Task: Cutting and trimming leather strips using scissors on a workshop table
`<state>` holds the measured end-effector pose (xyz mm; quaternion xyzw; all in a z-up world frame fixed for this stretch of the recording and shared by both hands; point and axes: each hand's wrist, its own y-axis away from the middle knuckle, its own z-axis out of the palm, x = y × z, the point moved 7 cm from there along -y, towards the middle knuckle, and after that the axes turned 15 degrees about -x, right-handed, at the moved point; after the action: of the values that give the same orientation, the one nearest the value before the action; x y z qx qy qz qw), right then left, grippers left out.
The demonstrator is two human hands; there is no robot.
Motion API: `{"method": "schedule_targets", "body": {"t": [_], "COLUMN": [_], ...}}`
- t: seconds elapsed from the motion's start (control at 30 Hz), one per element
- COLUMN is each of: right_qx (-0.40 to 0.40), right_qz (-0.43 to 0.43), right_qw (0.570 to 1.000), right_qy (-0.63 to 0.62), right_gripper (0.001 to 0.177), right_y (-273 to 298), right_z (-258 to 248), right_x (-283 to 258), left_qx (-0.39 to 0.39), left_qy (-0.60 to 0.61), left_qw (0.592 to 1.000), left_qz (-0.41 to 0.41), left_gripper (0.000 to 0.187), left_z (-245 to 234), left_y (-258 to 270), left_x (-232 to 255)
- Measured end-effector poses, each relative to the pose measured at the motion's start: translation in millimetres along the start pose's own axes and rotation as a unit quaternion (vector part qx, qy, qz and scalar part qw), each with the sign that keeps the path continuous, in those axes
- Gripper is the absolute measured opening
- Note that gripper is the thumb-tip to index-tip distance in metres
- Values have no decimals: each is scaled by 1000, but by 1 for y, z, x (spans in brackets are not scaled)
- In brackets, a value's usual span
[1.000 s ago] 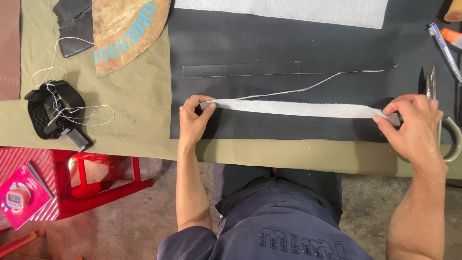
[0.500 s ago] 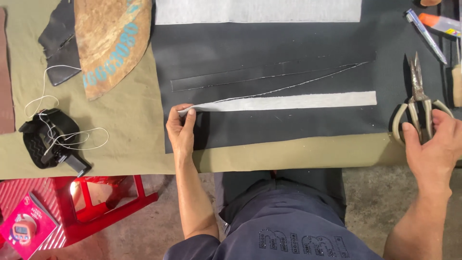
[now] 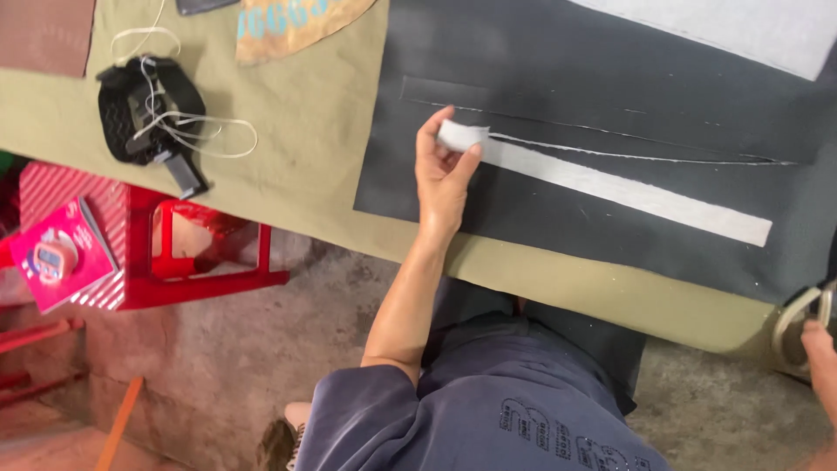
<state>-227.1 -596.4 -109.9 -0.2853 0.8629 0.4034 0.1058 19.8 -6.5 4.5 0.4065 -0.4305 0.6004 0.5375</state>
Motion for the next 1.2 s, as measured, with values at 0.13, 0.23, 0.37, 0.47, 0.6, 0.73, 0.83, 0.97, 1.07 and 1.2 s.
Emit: {"method": "schedule_targets", "body": {"t": [0.13,0.23,0.37,0.47,0.6,0.73,0.83,0.97,1.07,1.2], "right_qx": [74,121,141,115,55,24,16,107,127,113], "right_qz": [-239,-189,-219,-230,-217,-176,-138,-139,-151,-169], "right_qw": [962,955,949,959,973,983,988,983,968,969], "right_qy": [104,193,179,123,56,55,75,58,152,140], "right_gripper": [36,41,49,46,47,47,41,30,51,67], "right_y": [-41,-26,-9,28,16,28,45,85,107,131], "right_z": [-7,-7,-5,-10,-15,-10,0,-6,-2,10], "right_x": [64,72,55,7,23,22,9,-14,-46,-74], "left_qx": [-54,-106,-178,-222,-268,-303,-314,-322,-334,-342], "left_qy": [-62,-77,-49,-75,3,28,0,-27,-44,-28], "left_qw": [995,988,981,972,963,951,947,944,939,936], "left_qz": [54,78,57,30,-21,-49,-61,-60,-71,-84], "left_gripper": [67,53,22,23,45,58,59,61,61,62], "left_z": [24,39,67,87,106,118,124,134,141,148], "left_y": [-2,0,10,18,26,31,32,33,35,36], "left_x": [31,51,75,89,95,102,101,90,87,78]}}
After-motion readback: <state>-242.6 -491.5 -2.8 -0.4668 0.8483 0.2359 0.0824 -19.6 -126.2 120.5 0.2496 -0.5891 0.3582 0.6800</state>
